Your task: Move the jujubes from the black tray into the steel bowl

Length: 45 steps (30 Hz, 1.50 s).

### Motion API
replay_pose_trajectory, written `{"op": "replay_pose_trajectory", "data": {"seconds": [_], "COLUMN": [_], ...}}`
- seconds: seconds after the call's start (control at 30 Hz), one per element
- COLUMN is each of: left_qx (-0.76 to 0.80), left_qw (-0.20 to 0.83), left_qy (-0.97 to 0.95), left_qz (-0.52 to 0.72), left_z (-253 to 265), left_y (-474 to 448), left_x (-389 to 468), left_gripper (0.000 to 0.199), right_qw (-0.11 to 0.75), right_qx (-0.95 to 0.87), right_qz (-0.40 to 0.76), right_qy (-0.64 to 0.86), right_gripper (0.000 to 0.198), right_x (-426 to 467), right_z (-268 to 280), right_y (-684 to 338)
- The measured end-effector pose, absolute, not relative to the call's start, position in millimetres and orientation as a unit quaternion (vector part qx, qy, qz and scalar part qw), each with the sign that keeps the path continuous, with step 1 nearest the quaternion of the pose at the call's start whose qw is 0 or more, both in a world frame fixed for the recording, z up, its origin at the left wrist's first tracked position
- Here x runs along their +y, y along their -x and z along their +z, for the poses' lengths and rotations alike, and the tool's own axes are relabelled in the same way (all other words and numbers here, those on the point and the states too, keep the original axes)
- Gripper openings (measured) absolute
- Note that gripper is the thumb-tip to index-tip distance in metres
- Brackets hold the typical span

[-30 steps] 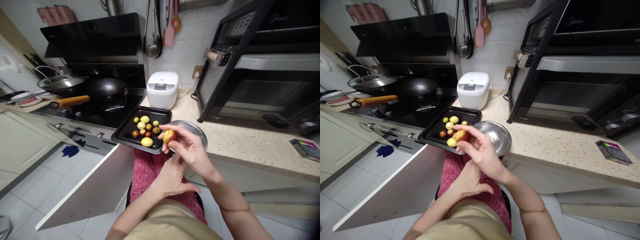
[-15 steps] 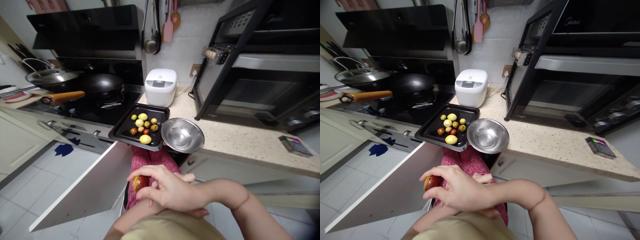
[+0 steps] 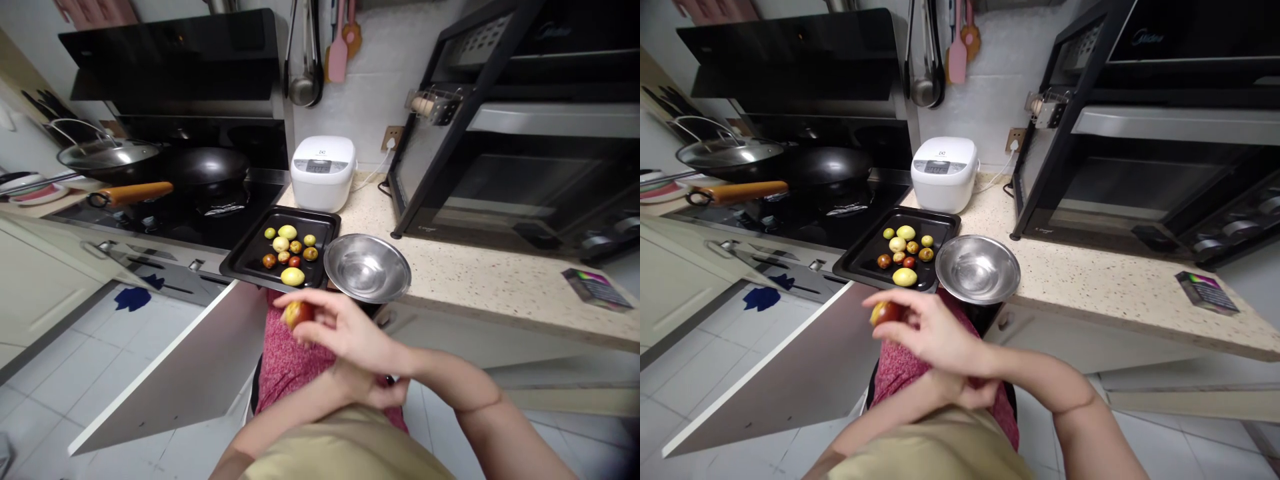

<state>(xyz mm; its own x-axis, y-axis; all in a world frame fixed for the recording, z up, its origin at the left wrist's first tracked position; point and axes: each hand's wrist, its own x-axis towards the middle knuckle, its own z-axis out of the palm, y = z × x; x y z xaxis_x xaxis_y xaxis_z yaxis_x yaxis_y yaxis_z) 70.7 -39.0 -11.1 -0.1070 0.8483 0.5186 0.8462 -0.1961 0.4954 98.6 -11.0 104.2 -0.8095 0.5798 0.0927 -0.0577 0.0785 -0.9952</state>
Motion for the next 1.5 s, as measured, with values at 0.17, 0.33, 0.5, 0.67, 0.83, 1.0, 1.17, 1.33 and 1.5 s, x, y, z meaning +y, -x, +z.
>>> {"op": "replay_pose_trajectory", "data": {"seconds": [0.17, 0.33, 0.5, 0.67, 0.83, 1.0, 1.17, 1.33, 1.5], "left_qx": [0.458, 0.467, 0.479, 0.496, 0.554, 0.592, 0.564, 0.532, 0.546], "left_qw": [0.029, 0.019, 0.007, 0.014, 0.040, 0.034, 0.088, 0.181, 0.147], "left_qy": [-0.766, -0.739, -0.720, -0.723, -0.771, -0.786, -0.810, -0.817, -0.811], "left_qz": [0.450, 0.485, 0.502, 0.480, 0.310, 0.177, 0.136, 0.128, 0.149], "left_z": [-17.0, 1.5, 4.3, 14.7, 29.9, 30.3, 34.1, 40.5, 45.7], "left_y": [-37.0, -14.4, -4.8, 15.3, 39.3, 49.0, 54.1, 62.9, 70.6], "left_x": [-29.7, -19.8, -13.5, -12.3, -23.6, -43.2, -62.9, -72.4, -75.2], "left_gripper": [0.041, 0.047, 0.035, 0.034, 0.050, 0.079, 0.096, 0.081, 0.078], "right_qw": [0.399, 0.331, 0.147, 0.040, 0.022, 0.017, 0.012, 0.001, -0.019], "right_qx": [-0.702, -0.830, -0.891, -0.897, -0.898, -0.898, -0.895, -0.894, -0.892], "right_qz": [0.535, 0.263, 0.140, 0.040, 0.038, 0.039, 0.037, 0.038, 0.029], "right_qy": [0.248, 0.365, 0.407, 0.437, 0.439, 0.438, 0.444, 0.446, 0.450], "right_gripper": [0.037, 0.023, 0.022, 0.027, 0.022, 0.023, 0.023, 0.021, 0.020], "right_x": [55.0, 115.4, 133.5, 137.0, 143.7, 147.3, 148.7, 147.6, 146.0], "right_z": [96.9, 80.3, 68.6, 62.6, 56.0, 51.7, 51.2, 56.5, 62.3], "right_y": [-126.8, -168.5, -181.5, -174.0, -170.8, -173.9, -177.2, -178.1, -177.4]}}
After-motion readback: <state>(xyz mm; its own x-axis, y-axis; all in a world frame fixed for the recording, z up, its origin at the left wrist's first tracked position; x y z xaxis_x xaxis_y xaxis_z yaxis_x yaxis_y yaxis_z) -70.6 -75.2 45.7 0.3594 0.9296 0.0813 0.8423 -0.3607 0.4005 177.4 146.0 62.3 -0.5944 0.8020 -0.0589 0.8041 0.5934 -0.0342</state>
